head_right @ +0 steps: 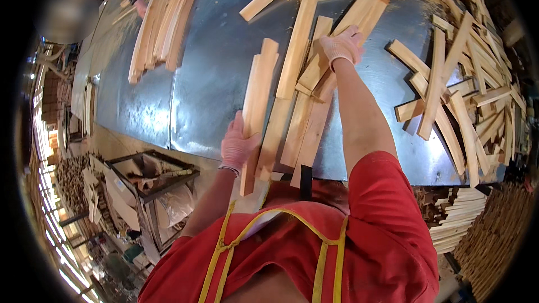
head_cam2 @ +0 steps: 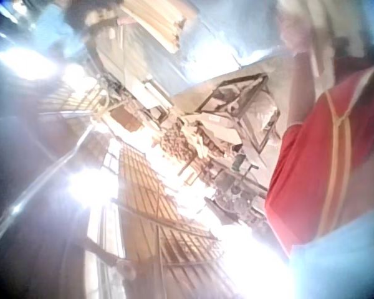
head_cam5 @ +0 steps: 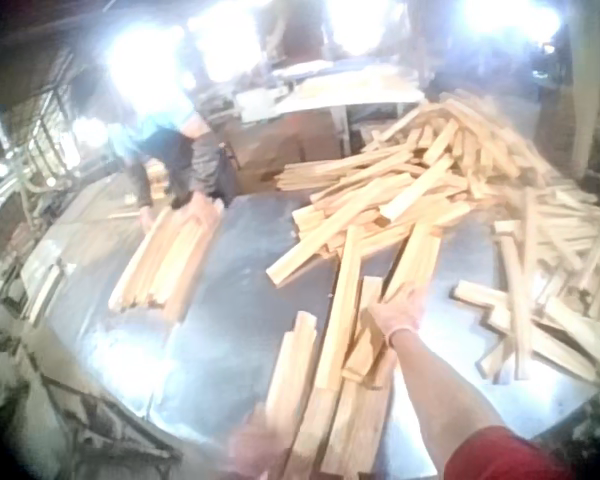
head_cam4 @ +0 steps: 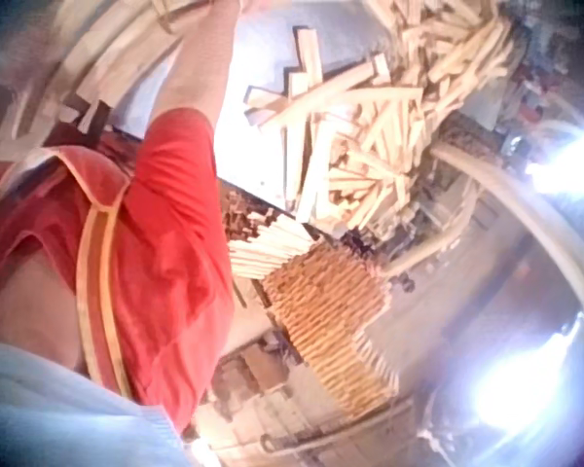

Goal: The person sorts and stacks light-colored wooden planks on a metal workbench. They pick up individual planks from a large pile, align them, and place them into a neat stack.

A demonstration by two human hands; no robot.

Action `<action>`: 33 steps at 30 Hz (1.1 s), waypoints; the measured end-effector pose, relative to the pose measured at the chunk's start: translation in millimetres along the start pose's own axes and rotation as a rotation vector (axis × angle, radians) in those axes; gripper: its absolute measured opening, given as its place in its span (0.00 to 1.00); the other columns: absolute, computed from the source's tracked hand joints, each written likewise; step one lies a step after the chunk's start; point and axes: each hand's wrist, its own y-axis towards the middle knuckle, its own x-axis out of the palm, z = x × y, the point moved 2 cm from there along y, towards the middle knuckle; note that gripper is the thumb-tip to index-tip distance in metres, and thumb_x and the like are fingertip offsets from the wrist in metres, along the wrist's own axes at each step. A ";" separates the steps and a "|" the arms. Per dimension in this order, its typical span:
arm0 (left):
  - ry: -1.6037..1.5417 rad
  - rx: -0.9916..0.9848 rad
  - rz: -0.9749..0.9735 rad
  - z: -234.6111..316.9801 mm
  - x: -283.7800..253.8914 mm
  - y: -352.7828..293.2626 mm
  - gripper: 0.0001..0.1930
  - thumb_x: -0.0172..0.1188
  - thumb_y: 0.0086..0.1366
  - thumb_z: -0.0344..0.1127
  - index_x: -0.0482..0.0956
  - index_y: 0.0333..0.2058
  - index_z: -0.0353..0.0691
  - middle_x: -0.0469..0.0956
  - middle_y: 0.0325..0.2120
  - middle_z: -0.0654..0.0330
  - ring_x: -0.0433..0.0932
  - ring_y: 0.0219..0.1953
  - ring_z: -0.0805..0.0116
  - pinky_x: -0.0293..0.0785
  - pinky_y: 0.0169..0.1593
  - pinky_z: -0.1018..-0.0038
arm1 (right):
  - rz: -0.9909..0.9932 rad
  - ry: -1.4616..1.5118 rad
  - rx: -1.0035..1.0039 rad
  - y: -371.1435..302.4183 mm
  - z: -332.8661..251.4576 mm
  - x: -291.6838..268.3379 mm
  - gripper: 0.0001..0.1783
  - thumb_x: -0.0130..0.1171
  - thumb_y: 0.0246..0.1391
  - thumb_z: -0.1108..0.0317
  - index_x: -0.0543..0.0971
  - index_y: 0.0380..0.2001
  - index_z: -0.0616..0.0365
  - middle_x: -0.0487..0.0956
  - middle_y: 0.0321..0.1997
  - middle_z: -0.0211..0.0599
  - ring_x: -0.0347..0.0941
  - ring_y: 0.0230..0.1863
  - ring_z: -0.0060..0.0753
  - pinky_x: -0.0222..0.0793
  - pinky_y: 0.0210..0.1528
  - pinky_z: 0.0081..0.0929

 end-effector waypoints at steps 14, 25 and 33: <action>-0.188 -0.071 0.094 -35.1 -22.0 -16.8 0.51 0.69 0.59 0.50 0.55 0.77 0.47 0.73 0.65 0.44 0.77 0.61 0.38 0.76 0.63 0.54 | -0.423 1.154 0.037 -90.4 114.3 -14.1 0.36 0.66 0.52 0.79 0.70 0.66 0.64 0.80 0.34 0.33 0.79 0.32 0.33 0.78 0.35 0.27; 0.037 -0.125 0.020 -95.3 -65.1 15.2 0.54 0.70 0.60 0.58 0.51 0.77 0.48 0.70 0.67 0.42 0.75 0.64 0.42 0.75 0.64 0.53 | -0.618 0.305 -0.570 -376.9 32.2 113.3 0.40 0.65 0.53 0.68 0.63 0.69 0.59 0.83 0.44 0.56 0.82 0.46 0.56 0.78 0.49 0.44; -0.034 0.063 0.368 -116.2 -44.0 20.2 0.45 0.72 0.55 0.50 0.68 0.70 0.43 0.69 0.67 0.43 0.73 0.66 0.40 0.75 0.65 0.56 | -0.861 0.375 -0.406 -327.5 67.2 51.3 0.33 0.60 0.58 0.60 0.73 0.67 0.58 0.78 0.66 0.56 0.76 0.66 0.53 0.72 0.67 0.40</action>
